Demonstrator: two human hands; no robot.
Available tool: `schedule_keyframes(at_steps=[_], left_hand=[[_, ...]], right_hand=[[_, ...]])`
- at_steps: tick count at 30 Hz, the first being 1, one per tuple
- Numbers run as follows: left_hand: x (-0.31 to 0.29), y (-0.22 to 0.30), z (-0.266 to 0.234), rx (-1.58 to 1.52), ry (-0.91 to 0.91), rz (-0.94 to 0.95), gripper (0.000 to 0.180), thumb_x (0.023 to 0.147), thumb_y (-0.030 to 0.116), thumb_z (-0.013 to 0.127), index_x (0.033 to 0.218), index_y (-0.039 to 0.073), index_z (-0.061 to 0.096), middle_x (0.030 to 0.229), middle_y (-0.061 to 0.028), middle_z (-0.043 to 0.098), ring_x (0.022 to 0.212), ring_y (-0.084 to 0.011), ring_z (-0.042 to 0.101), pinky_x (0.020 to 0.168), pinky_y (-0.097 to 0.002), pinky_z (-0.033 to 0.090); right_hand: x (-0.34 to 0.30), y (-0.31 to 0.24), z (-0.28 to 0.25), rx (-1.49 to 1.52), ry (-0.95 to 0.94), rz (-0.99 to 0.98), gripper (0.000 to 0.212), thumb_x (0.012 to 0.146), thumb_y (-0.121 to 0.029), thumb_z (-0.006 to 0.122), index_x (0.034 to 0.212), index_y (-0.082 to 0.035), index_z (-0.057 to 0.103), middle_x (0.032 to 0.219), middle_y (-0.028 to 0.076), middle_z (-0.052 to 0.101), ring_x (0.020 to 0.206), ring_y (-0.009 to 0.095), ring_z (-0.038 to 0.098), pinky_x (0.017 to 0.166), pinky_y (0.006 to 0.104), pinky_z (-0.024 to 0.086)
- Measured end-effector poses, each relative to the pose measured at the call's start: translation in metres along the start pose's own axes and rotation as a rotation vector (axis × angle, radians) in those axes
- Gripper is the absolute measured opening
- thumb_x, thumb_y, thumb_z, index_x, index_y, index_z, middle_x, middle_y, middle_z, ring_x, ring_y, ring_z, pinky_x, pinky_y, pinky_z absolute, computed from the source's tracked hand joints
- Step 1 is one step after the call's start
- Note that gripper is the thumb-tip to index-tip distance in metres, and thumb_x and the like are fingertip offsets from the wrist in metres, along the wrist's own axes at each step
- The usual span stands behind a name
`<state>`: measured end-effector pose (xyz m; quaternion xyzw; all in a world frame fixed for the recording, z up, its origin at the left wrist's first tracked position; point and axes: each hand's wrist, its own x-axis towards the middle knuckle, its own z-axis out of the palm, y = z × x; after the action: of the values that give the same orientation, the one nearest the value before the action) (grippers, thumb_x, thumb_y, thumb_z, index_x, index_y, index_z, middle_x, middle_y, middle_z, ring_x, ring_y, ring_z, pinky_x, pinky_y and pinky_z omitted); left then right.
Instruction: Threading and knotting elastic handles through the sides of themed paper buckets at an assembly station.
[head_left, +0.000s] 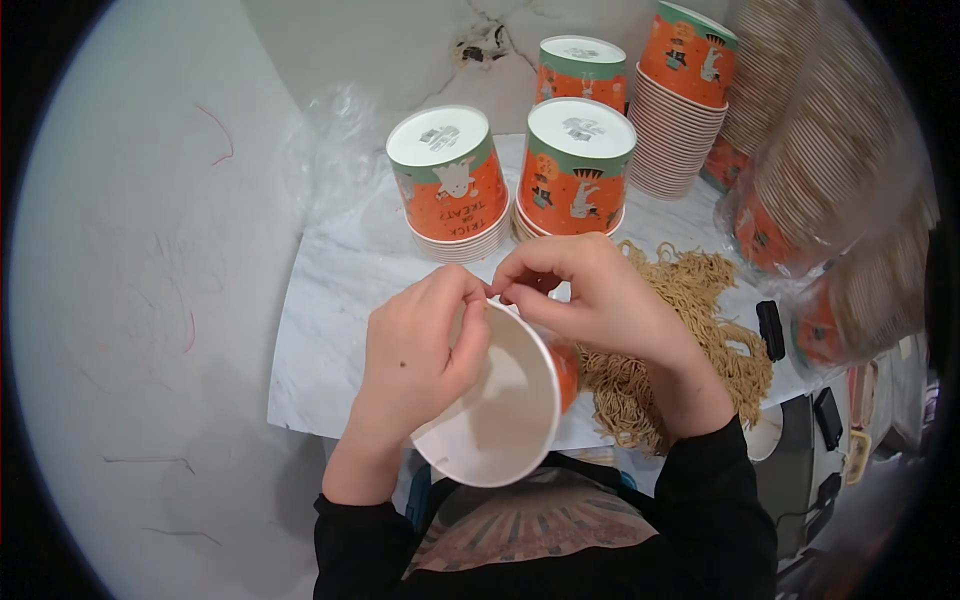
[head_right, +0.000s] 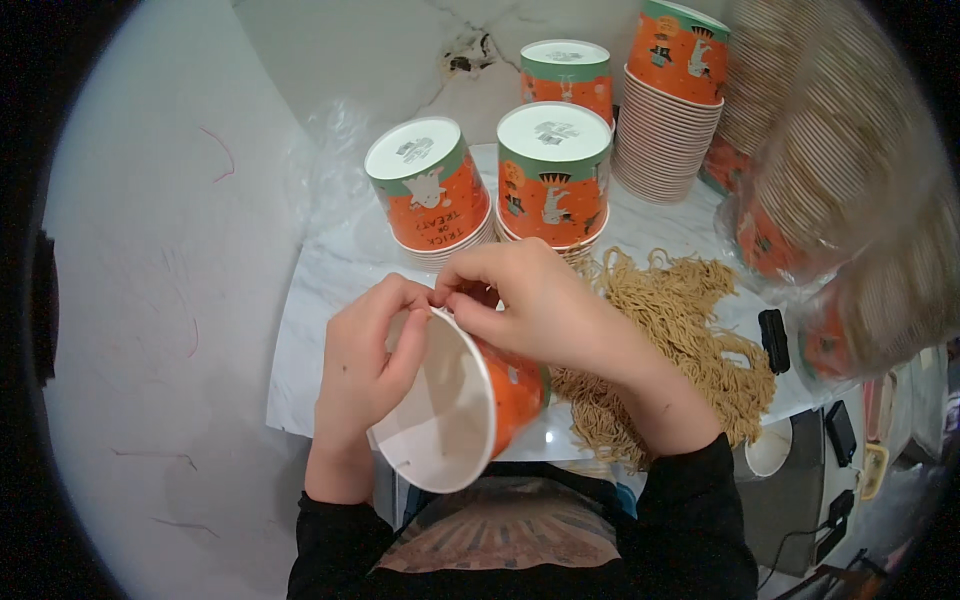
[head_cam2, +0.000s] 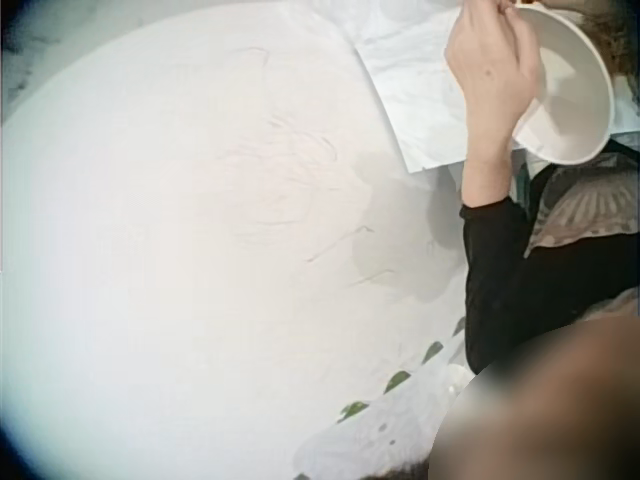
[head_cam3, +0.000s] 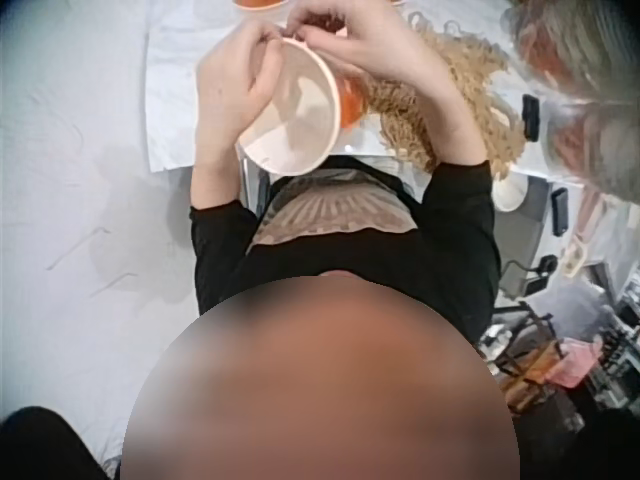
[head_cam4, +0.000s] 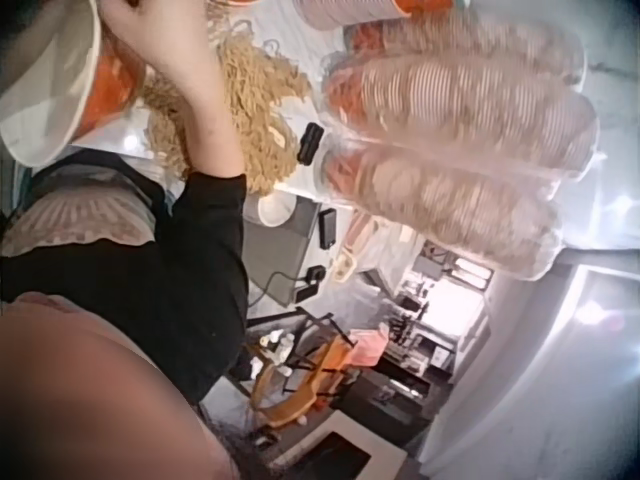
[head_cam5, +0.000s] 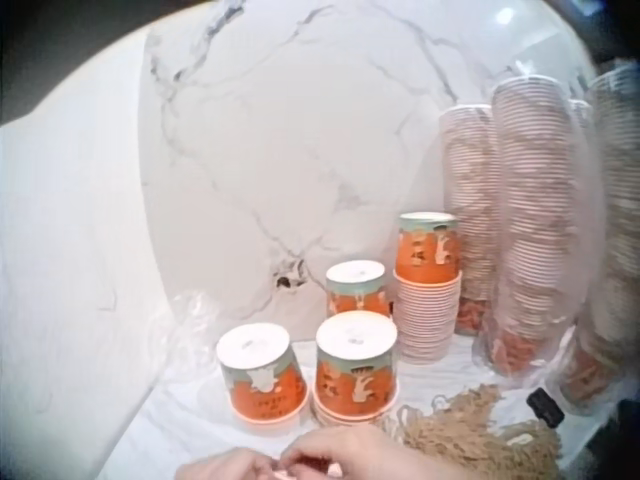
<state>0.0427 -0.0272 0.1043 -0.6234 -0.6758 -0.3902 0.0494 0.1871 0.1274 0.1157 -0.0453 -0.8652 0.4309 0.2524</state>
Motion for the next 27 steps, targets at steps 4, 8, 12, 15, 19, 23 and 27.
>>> schedule_keyframes(at_steps=[4, 8, 12, 15, 19, 23, 27], left_hand=[[0.008, -0.001, 0.002, -0.111, -0.167, -0.164, 0.010, 0.090, 0.010, 0.060, 0.095, 0.001, 0.060, 0.089, -0.0151, 0.069, 0.073, -0.0307, 0.066, 0.063, -0.0383, 0.051], [0.021, -0.015, 0.007, -0.268, -0.346, -0.356, 0.013, 0.093, 0.015, 0.059, 0.093, 0.001, 0.060, 0.086, -0.0115, 0.068, 0.070, -0.0230, 0.064, 0.064, -0.0351, 0.050], [0.025, -0.054, 0.017, -0.577, -0.449, -0.458, 0.015, 0.094, 0.016, 0.059, 0.091, 0.002, 0.059, 0.085, -0.0038, 0.065, 0.074, -0.0124, 0.059, 0.069, -0.0282, 0.048], [0.031, -0.062, 0.023, -0.747, -0.505, -0.531, 0.014, 0.094, 0.016, 0.059, 0.090, 0.002, 0.060, 0.084, 0.0019, 0.060, 0.080, -0.0070, 0.052, 0.074, -0.0241, 0.045], [0.036, -0.064, 0.022, -0.627, -0.519, -0.419, 0.012, 0.095, 0.015, 0.060, 0.092, 0.003, 0.060, 0.083, 0.0029, 0.058, 0.083, -0.0072, 0.054, 0.076, -0.0246, 0.046], [0.038, -0.067, 0.016, -0.522, -0.426, -0.330, 0.010, 0.094, 0.008, 0.064, 0.101, 0.004, 0.058, 0.089, 0.0013, 0.058, 0.085, -0.0069, 0.057, 0.079, -0.0236, 0.047], [0.040, -0.070, 0.005, -0.776, -0.445, -0.450, 0.021, 0.094, 0.005, 0.065, 0.112, 0.004, 0.055, 0.095, -0.0013, 0.058, 0.080, -0.0075, 0.059, 0.078, -0.0234, 0.050]], right_hand=[[0.008, 0.008, -0.006, 0.148, -0.151, 0.233, 0.018, 0.093, -0.015, 0.070, 0.096, 0.002, 0.072, 0.083, 0.008, 0.072, 0.076, 0.012, 0.067, 0.069, 0.0278, 0.053], [0.010, 0.016, -0.007, 0.001, -0.165, 0.175, 0.020, 0.087, -0.017, 0.076, 0.095, 0.002, 0.074, 0.080, 0.007, 0.073, 0.074, 0.013, 0.069, 0.069, 0.0287, 0.055], [0.013, 0.021, -0.004, -0.034, -0.151, 0.214, 0.019, 0.081, -0.014, 0.077, 0.091, 0.002, 0.074, 0.077, 0.008, 0.073, 0.072, 0.014, 0.070, 0.069, 0.0289, 0.056], [0.014, 0.033, 0.003, -0.062, -0.100, 0.201, 0.017, 0.081, -0.013, 0.076, 0.089, 0.002, 0.073, 0.075, 0.010, 0.072, 0.070, 0.015, 0.070, 0.068, 0.0295, 0.055], [0.015, 0.045, 0.011, -0.130, -0.058, 0.178, 0.015, 0.080, -0.011, 0.074, 0.089, 0.000, 0.073, 0.074, 0.011, 0.071, 0.068, 0.017, 0.069, 0.066, 0.0305, 0.054], [0.019, 0.049, 0.012, -0.152, -0.050, 0.142, 0.011, 0.078, -0.009, 0.072, 0.084, -0.001, 0.069, 0.071, 0.011, 0.068, 0.069, 0.019, 0.069, 0.066, 0.0317, 0.053], [0.020, 0.051, 0.013, -0.097, -0.098, 0.156, 0.009, 0.079, -0.007, 0.070, 0.082, 0.000, 0.066, 0.072, 0.010, 0.066, 0.070, 0.019, 0.068, 0.068, 0.0323, 0.053]])
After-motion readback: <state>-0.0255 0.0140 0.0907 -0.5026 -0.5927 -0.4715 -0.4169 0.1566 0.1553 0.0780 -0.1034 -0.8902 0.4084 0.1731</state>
